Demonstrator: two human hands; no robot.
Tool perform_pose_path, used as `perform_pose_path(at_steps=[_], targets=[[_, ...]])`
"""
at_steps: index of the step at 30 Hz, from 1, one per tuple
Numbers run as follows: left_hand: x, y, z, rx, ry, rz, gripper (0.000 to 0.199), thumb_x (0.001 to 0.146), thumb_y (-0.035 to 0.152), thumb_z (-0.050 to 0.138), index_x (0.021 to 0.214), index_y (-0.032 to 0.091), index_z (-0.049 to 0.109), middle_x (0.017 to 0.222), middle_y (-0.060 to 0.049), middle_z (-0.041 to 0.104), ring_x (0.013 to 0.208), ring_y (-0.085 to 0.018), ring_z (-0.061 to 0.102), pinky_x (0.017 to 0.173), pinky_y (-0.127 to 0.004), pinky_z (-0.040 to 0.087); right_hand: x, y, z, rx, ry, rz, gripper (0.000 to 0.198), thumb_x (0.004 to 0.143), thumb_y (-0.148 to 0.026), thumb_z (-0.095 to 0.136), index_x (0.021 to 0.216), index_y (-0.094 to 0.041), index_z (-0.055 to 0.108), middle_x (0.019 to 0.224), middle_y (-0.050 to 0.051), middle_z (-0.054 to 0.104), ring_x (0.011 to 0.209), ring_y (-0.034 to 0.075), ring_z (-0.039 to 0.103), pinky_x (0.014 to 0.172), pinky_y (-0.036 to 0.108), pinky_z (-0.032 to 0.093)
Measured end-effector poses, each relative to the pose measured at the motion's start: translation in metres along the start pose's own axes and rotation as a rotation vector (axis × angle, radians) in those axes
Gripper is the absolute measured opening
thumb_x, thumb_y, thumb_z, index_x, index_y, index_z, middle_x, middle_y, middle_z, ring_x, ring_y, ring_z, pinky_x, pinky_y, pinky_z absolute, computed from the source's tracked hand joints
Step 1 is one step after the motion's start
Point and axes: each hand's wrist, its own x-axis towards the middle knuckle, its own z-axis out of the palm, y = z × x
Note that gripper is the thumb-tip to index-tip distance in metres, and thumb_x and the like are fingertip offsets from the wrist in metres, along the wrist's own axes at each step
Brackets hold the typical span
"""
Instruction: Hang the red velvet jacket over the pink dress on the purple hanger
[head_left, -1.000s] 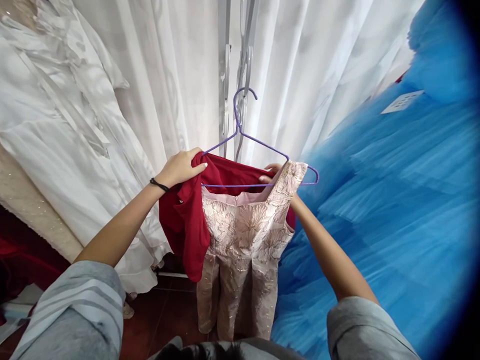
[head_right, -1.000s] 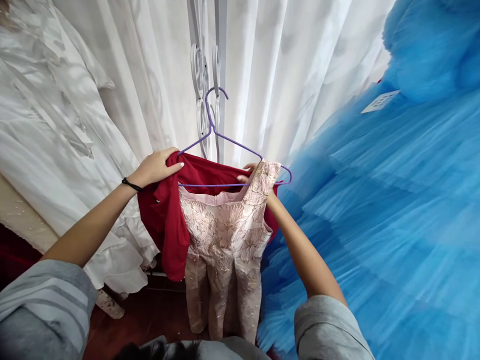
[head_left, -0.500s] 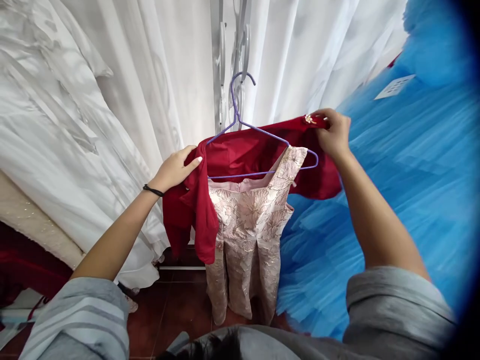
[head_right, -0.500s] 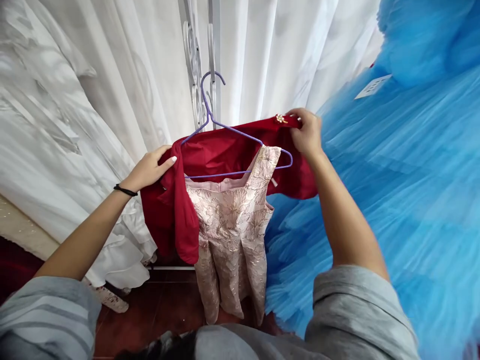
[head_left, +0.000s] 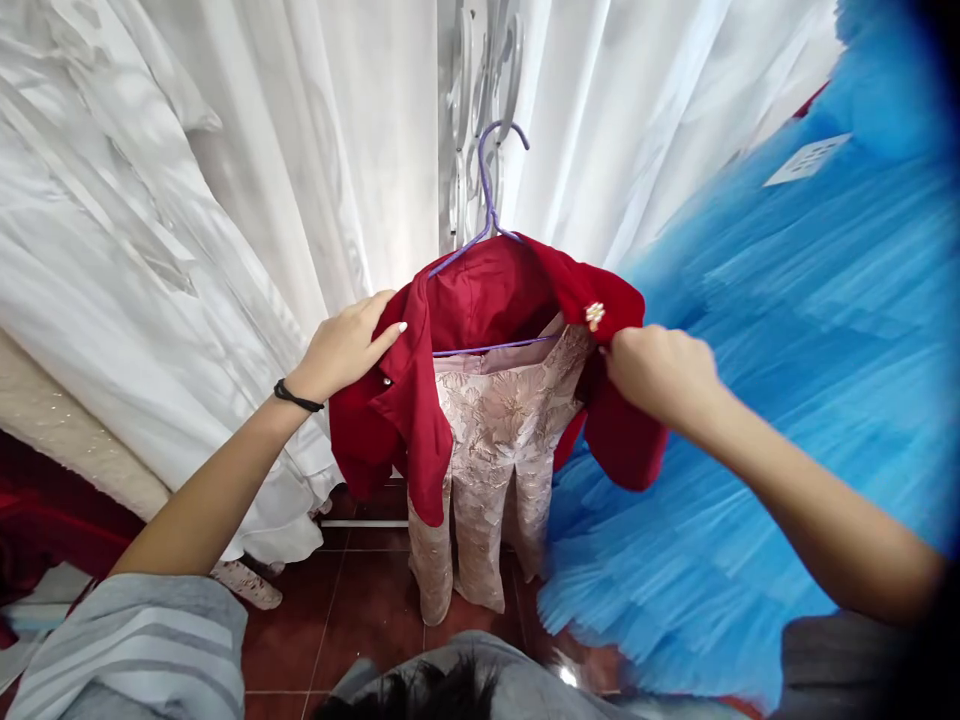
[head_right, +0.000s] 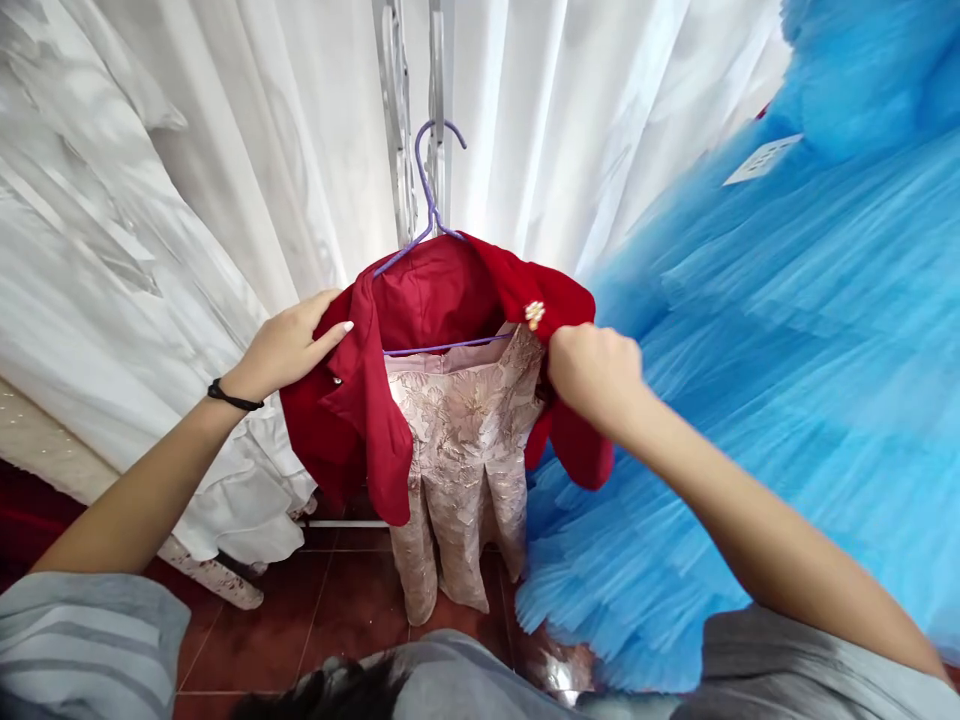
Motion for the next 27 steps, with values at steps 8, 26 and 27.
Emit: perform_pose_path(at_steps=[8,26,27], targets=[[0.0,-0.004,0.001,0.004,0.081,-0.04,0.052,0.098,0.048,0.036,0.14,0.02,0.049,0.132,-0.011,0.062,0.12,-0.031,0.057,0.099,-0.043,0.046,-0.025,-0.094,0.043,0.356,0.138,-0.213,0.033,0.1,-0.026,0.035,0.099,-0.013,0.065,0.076,0.014,0.069,0.072,0.026,0.068,0.058,0.031,0.044],[0.03,0.019,-0.021,-0.13,0.219,-0.262,0.028,0.094,0.036,0.041,0.079,0.018,0.055,0.075,-0.005,0.056,0.076,-0.02,0.056,0.071,-0.033,0.045,0.086,-0.046,0.007,0.501,0.449,-0.077,0.052,0.095,-0.012,0.028,0.141,-0.017,0.051,0.117,0.017,0.063,0.106,0.028,0.061,0.088,0.04,0.049],[0.041,0.012,-0.031,-0.205,0.236,-0.278,0.029,0.093,0.037,0.041,0.078,0.017,0.055,0.073,-0.004,0.055,0.073,-0.018,0.054,0.069,-0.031,0.045,0.098,-0.04,0.0,0.497,0.469,-0.092,0.052,0.095,-0.01,0.027,0.139,-0.017,0.054,0.119,0.017,0.062,0.108,0.028,0.061,0.09,0.04,0.049]])
